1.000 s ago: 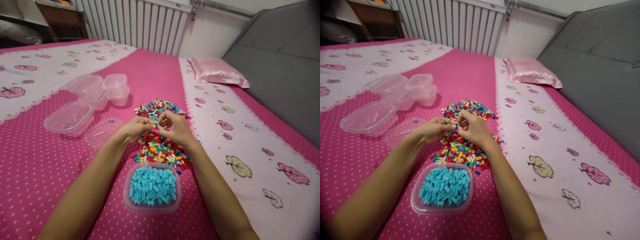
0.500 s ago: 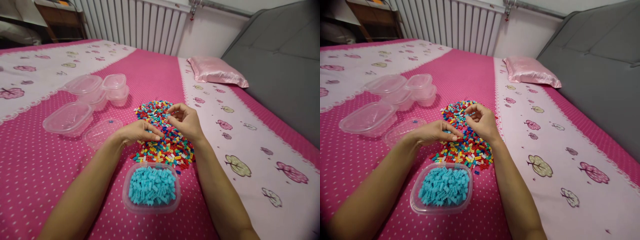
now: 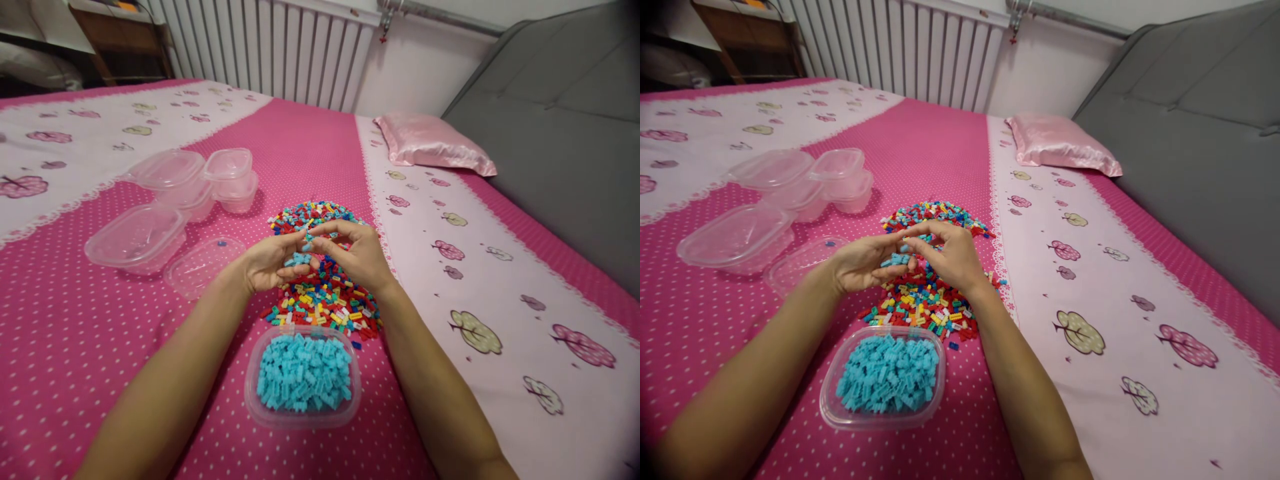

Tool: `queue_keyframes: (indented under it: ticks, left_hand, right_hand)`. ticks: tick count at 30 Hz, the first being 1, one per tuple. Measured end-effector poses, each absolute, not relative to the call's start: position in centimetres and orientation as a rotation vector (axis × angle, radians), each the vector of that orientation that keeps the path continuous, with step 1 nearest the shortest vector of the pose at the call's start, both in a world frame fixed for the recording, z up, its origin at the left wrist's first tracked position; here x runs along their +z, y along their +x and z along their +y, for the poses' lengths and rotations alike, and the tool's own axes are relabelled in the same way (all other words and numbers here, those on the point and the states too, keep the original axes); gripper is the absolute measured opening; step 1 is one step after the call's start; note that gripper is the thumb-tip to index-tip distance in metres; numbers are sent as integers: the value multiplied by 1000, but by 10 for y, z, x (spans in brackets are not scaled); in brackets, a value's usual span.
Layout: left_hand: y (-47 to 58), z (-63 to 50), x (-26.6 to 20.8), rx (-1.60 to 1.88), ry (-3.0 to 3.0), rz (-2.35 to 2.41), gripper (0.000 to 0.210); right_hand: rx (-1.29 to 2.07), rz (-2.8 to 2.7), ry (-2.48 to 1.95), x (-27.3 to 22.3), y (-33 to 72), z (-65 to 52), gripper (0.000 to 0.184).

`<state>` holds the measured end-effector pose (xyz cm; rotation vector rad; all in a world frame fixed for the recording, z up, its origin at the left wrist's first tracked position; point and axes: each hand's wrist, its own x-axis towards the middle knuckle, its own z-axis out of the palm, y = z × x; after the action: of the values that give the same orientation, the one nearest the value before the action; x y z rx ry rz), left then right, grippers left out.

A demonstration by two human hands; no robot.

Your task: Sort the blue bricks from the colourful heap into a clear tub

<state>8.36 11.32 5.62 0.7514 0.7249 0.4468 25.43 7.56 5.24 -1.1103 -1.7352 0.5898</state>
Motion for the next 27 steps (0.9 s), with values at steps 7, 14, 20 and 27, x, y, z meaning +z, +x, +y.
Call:
queue_keyframes:
  ticks: [7, 14, 20, 27]
  left_hand:
    - [84, 117, 59, 632, 645, 825, 43]
    - [81, 120, 61, 735, 618, 843, 39]
    - [79, 121, 59, 745, 607, 843, 37]
    - [79, 123, 59, 750, 588, 831, 38]
  right_hand:
    - [429, -1777, -1537, 28, 273, 94, 28]
    - [252, -2166, -1840, 6, 276, 102, 42]
    - [231, -2086, -2119, 19, 278, 93, 29]
    - [166, -2006, -2056, 24, 279, 92, 26]
